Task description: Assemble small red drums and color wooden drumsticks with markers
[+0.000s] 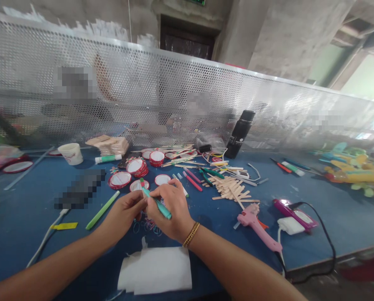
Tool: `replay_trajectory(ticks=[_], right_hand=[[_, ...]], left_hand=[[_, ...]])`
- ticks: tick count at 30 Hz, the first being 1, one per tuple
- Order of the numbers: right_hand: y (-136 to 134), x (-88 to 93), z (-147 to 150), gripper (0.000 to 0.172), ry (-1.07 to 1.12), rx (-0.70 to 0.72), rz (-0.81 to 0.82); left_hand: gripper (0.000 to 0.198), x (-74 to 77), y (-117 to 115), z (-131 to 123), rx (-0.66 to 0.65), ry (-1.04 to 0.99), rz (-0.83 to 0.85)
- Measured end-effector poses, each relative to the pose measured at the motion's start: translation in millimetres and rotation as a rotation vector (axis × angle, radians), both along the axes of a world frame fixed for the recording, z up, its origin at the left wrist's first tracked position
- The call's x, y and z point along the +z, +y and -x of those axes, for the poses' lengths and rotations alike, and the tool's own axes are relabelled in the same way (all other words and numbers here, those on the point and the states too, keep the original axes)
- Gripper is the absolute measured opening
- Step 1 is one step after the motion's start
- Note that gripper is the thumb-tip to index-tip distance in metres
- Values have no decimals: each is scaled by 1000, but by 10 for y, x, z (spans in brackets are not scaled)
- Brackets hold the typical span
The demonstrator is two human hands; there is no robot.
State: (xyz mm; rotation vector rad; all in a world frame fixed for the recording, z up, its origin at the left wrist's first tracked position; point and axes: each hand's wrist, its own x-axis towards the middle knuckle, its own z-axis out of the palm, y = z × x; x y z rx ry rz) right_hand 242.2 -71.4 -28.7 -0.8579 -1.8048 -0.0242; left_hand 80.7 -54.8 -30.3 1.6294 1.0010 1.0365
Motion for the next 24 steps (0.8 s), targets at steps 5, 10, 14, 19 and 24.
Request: replay_trajectory(ticks=[5,10,14,19,24], right_hand=[[-1,26,-10,6,-1,-46,1],[-1,52,-16,7,30,-90,-10],[-24,65,-5,6,32,-50,-22],[-40,45,16,7,11,-9,-17],[-26,14,17,7,6,-6,-13]], left_hand=[[33,-3,6,5,5,-7,-10],[35,7,5,0,4,1,26],[37,20,0,-6,-7,-32,19],[36,13,-3,0,-10,-42,13],[36,-2,-4,1,4,-33,7]])
